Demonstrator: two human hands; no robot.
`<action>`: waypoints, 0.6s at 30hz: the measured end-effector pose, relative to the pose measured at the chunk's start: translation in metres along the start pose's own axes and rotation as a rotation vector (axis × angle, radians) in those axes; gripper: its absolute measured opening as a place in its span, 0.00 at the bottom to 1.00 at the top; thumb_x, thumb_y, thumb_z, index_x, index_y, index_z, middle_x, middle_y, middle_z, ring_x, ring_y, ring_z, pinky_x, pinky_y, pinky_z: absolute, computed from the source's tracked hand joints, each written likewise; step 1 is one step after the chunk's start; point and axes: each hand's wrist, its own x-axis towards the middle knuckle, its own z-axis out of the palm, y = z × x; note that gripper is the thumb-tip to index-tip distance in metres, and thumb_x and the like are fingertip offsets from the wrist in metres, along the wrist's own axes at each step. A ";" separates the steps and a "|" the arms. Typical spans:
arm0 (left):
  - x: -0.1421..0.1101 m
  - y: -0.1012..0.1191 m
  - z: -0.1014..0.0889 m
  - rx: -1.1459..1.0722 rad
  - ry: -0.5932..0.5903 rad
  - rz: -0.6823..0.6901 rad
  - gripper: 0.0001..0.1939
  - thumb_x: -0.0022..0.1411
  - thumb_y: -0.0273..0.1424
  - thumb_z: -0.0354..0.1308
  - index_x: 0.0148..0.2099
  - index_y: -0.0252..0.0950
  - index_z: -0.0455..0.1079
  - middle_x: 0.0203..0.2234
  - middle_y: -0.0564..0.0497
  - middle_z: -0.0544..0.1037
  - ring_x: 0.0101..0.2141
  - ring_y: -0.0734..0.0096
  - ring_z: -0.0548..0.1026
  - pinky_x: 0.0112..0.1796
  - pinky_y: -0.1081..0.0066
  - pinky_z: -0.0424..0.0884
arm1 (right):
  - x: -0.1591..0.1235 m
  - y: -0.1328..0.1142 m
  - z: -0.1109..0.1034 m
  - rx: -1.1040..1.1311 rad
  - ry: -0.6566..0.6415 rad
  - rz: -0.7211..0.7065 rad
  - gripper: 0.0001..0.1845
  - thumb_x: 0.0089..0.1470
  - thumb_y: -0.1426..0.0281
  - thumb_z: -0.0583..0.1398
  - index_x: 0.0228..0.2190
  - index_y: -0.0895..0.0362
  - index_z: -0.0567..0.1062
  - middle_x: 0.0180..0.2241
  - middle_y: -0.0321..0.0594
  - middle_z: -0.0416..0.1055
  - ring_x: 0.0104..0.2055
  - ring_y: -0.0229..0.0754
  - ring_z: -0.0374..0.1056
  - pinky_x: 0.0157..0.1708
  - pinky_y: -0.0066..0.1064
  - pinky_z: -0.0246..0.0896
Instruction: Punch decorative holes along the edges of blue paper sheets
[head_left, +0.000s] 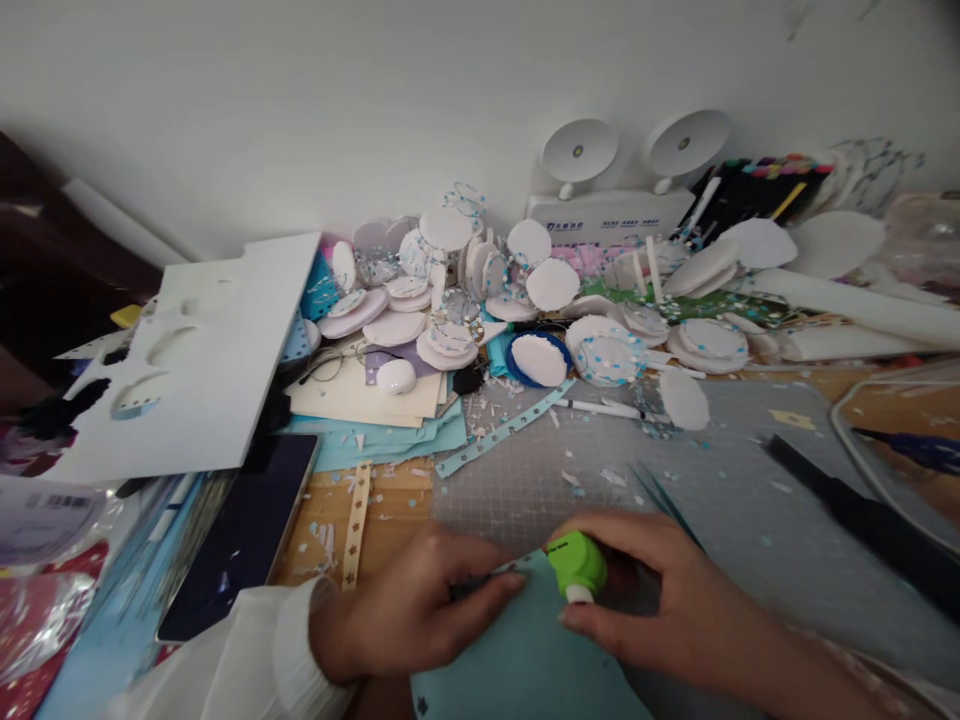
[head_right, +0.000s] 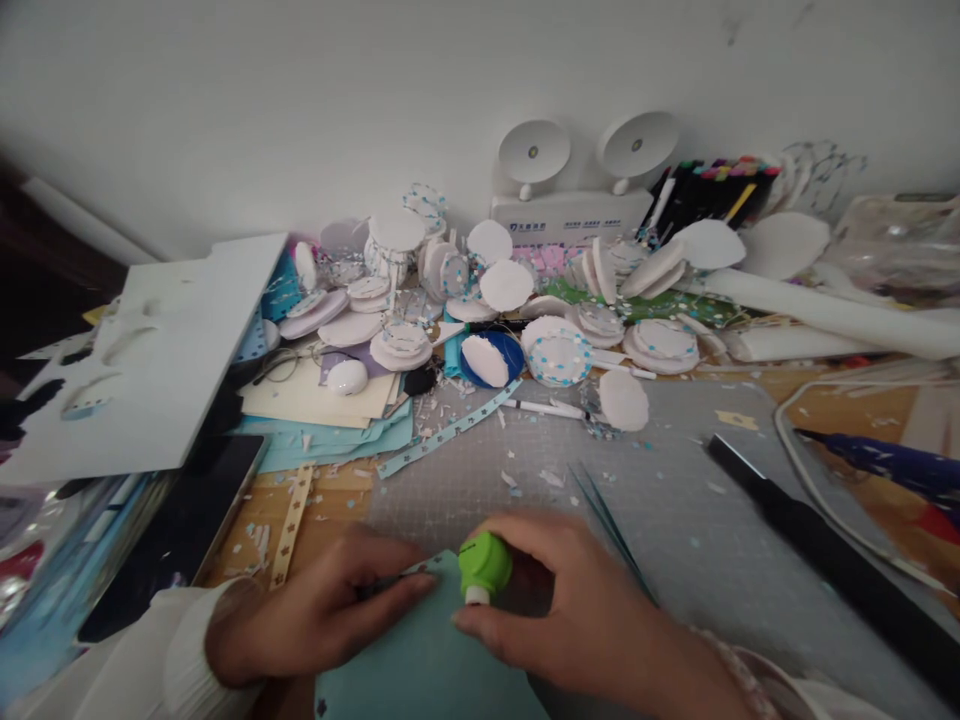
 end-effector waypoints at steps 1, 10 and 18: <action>0.000 -0.001 0.000 0.003 0.000 0.002 0.18 0.70 0.34 0.48 0.28 0.32 0.66 0.19 0.56 0.63 0.22 0.79 0.62 0.23 0.77 0.56 | 0.000 0.000 0.000 0.007 0.003 -0.002 0.07 0.48 0.64 0.64 0.26 0.54 0.73 0.25 0.34 0.70 0.26 0.39 0.63 0.24 0.28 0.57; 0.000 -0.002 0.002 0.024 0.016 0.027 0.18 0.69 0.33 0.49 0.26 0.34 0.59 0.18 0.58 0.59 0.20 0.80 0.58 0.22 0.77 0.53 | 0.000 0.001 0.007 -0.034 -0.016 -0.014 0.09 0.50 0.63 0.64 0.28 0.56 0.74 0.25 0.35 0.71 0.27 0.38 0.64 0.25 0.28 0.57; 0.001 -0.002 0.002 0.017 0.012 -0.009 0.19 0.69 0.35 0.48 0.25 0.36 0.55 0.18 0.59 0.57 0.20 0.79 0.57 0.22 0.76 0.53 | -0.004 0.008 0.013 -0.040 0.072 -0.018 0.11 0.52 0.64 0.64 0.38 0.55 0.75 0.32 0.37 0.74 0.32 0.40 0.68 0.30 0.29 0.63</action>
